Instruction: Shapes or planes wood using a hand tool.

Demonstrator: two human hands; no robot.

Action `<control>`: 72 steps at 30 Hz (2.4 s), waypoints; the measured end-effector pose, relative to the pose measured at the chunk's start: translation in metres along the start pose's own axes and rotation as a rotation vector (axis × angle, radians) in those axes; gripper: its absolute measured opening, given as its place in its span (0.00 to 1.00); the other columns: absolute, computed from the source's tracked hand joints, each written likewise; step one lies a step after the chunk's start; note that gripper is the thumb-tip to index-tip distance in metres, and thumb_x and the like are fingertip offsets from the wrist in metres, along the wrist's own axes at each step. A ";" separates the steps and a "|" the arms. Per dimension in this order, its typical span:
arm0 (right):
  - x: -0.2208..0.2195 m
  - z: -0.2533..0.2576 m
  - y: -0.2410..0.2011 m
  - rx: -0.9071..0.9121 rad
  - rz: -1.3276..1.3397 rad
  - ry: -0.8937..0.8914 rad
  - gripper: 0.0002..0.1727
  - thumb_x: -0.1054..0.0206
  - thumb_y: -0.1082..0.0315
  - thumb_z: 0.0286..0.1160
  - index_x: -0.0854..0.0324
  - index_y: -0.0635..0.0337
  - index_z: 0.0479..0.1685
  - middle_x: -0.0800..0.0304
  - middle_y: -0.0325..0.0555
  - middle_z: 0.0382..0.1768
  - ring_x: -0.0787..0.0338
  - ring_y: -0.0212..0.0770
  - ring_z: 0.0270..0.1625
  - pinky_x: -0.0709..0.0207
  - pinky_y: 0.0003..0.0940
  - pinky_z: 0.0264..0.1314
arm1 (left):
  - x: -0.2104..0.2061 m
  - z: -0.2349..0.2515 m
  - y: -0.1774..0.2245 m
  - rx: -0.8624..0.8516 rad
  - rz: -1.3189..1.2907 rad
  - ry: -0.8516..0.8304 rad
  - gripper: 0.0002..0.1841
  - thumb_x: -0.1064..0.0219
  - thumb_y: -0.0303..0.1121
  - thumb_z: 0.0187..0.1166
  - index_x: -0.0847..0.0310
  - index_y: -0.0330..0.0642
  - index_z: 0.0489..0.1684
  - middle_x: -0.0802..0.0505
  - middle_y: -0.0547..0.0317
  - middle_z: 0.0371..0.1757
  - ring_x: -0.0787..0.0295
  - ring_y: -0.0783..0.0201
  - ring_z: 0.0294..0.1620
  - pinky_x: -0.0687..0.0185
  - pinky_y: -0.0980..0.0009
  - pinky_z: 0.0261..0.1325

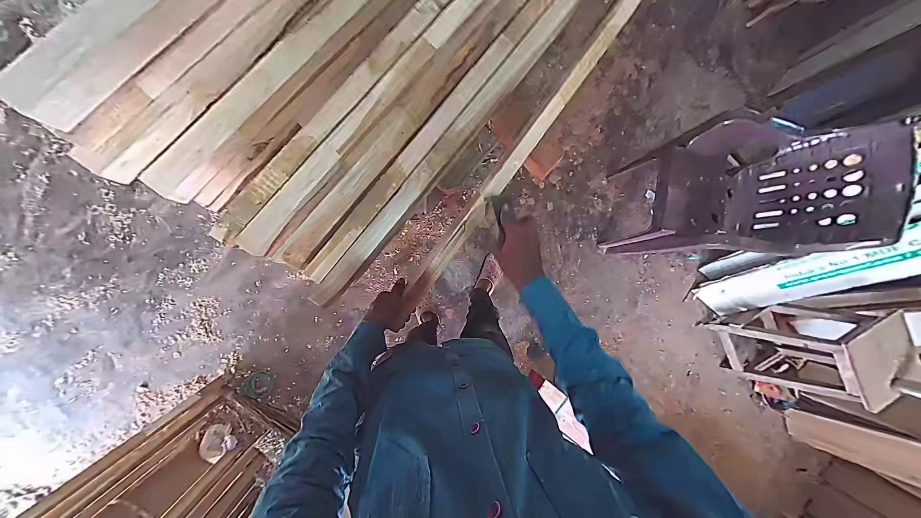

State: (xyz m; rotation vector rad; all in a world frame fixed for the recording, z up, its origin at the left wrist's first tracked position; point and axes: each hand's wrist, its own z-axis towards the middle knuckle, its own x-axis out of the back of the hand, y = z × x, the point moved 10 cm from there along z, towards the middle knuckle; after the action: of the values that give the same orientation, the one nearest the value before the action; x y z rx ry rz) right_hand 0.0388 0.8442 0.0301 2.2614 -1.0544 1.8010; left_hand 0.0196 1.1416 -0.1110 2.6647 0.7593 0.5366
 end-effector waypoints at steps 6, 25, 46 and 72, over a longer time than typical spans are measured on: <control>-0.004 -0.005 -0.039 0.003 -0.011 -0.207 0.16 0.33 0.66 0.77 0.15 0.71 0.52 0.16 0.70 0.61 0.13 0.66 0.64 0.18 0.62 0.61 | 0.004 0.002 -0.003 0.034 0.038 0.048 0.41 0.72 0.62 0.93 0.17 0.38 0.64 0.07 0.43 0.50 0.08 0.50 0.45 0.14 0.47 0.53; -0.071 -0.018 -0.009 0.193 0.034 -0.099 0.36 0.39 0.73 0.83 0.43 0.57 0.93 0.33 0.74 0.79 0.13 0.70 0.65 0.14 0.61 0.59 | -0.010 0.016 -0.011 0.057 -0.473 -0.268 0.45 0.76 0.71 0.87 0.20 0.41 0.40 0.13 0.53 0.23 0.18 0.59 0.16 0.20 0.64 0.18; 0.003 -0.024 0.004 0.038 0.383 -0.059 0.19 0.41 0.63 0.85 0.15 0.64 0.66 0.10 0.60 0.42 0.09 0.57 0.46 0.17 0.57 0.51 | 0.014 -0.048 0.027 0.060 0.397 0.405 0.39 0.71 0.61 0.93 0.18 0.44 0.73 0.09 0.37 0.65 0.14 0.36 0.70 0.23 0.33 0.68; 0.047 0.039 -0.015 -0.061 -0.153 -0.429 0.14 0.34 0.71 0.78 0.17 0.69 0.58 0.22 0.75 0.64 0.14 0.70 0.64 0.15 0.61 0.54 | 0.006 -0.057 0.033 -0.015 0.419 0.520 0.37 0.57 0.64 0.89 0.10 0.39 0.45 0.05 0.39 0.43 0.06 0.38 0.50 0.16 0.34 0.52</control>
State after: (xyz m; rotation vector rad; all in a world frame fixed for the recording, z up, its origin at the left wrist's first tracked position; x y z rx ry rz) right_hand 0.0839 0.8162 0.0646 2.6734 -0.9352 1.2389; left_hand 0.0141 1.1300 -0.0462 2.6974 0.2993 1.3694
